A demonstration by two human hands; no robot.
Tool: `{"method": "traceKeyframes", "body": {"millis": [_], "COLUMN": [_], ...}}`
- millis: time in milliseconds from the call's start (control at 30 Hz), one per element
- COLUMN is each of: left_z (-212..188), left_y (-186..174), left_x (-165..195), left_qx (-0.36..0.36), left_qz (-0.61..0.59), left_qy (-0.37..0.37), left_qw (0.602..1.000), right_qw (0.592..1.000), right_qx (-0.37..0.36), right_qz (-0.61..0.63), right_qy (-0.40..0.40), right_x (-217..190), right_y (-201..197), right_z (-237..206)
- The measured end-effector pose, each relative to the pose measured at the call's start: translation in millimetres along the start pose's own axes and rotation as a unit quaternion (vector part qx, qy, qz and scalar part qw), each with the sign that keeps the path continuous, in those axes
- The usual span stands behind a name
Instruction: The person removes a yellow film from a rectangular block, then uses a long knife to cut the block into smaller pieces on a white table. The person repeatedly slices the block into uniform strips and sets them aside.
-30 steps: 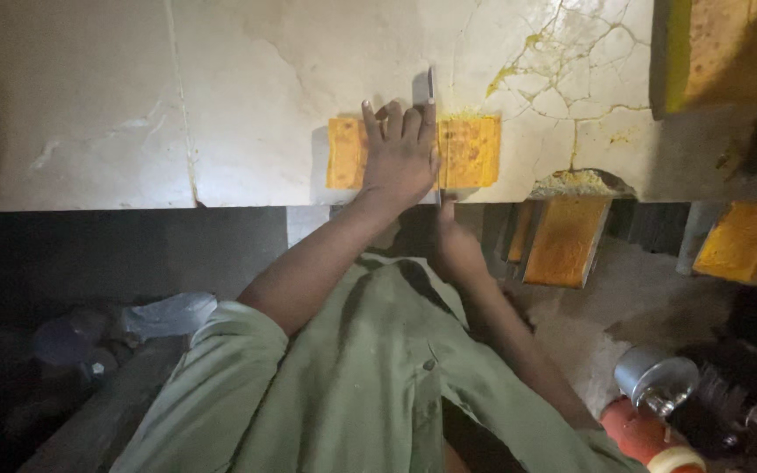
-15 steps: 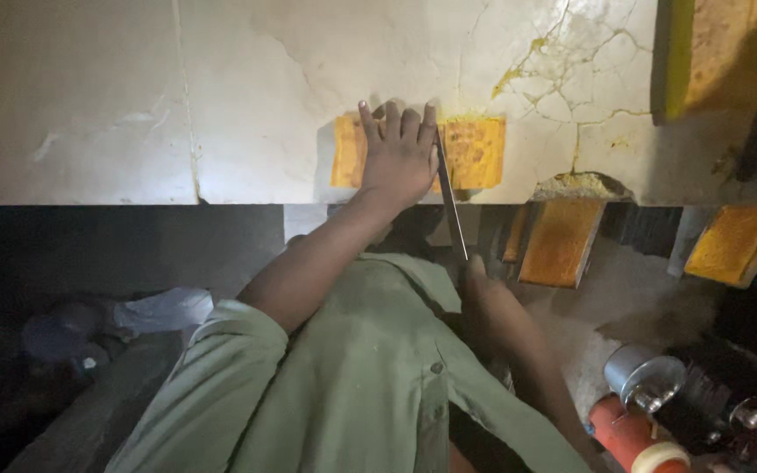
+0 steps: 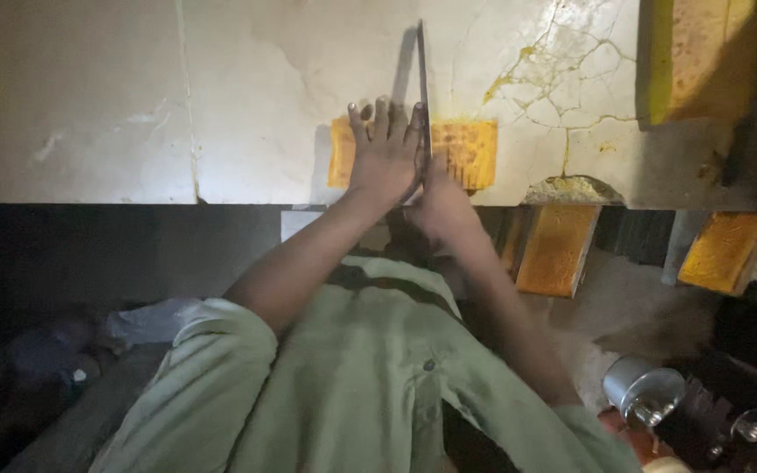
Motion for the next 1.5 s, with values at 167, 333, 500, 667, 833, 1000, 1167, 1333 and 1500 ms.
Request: {"method": "traceKeyframes", "body": {"millis": [167,333,500,667,833,1000,1167,1333,1500], "left_z": [-1,-2,-4,-3,-8,-5,-7,-9,-12], "left_y": [3,8,6,-6,-9,-4,1,1,-7], "left_x": [1,-2,-4,-6,-7,-7,-12,-19,-20], "left_qx": [-0.035,-0.013,0.02,0.03,-0.011,0.005,0.024,0.02,0.026], "left_qz": [0.005,0.015,-0.013,0.029,0.014,0.013,0.004,0.036,0.002], "left_qy": [-0.01,-0.011,0.01,0.008,-0.006,-0.005,0.007,0.003,-0.015], "left_qw": [0.999,1.0,1.0,0.999,1.0,1.0,1.0,0.999,1.0], "right_qw": [0.983,0.973,0.998,0.998,0.986,0.994,0.994,0.994,0.995], "right_qx": [-0.157,0.028,-0.044,0.034,-0.149,-0.094,-0.082,0.018,-0.092], "right_qz": [-0.003,0.216,-0.022,0.022,-0.061,-0.048,-0.002,-0.042,-0.033], "right_qy": [0.092,0.069,0.035,-0.039,0.04,0.025,0.069,-0.1,0.017], "right_x": [45,97,71,2,33,66,61,13,36], "right_y": [50,111,90,17,51,104,99,47,64], "right_z": [-100,-61,10,15,-81,-72,-5,36,-36]}}
Point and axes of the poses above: each hand's wrist, its own z-axis towards the middle knuckle, its own y-axis out of the palm, x = y × z, the point moved 7 cm from there along z, towards the middle knuckle, and after that the axes turned 8 degrees about -z, right-handed, at the moved point
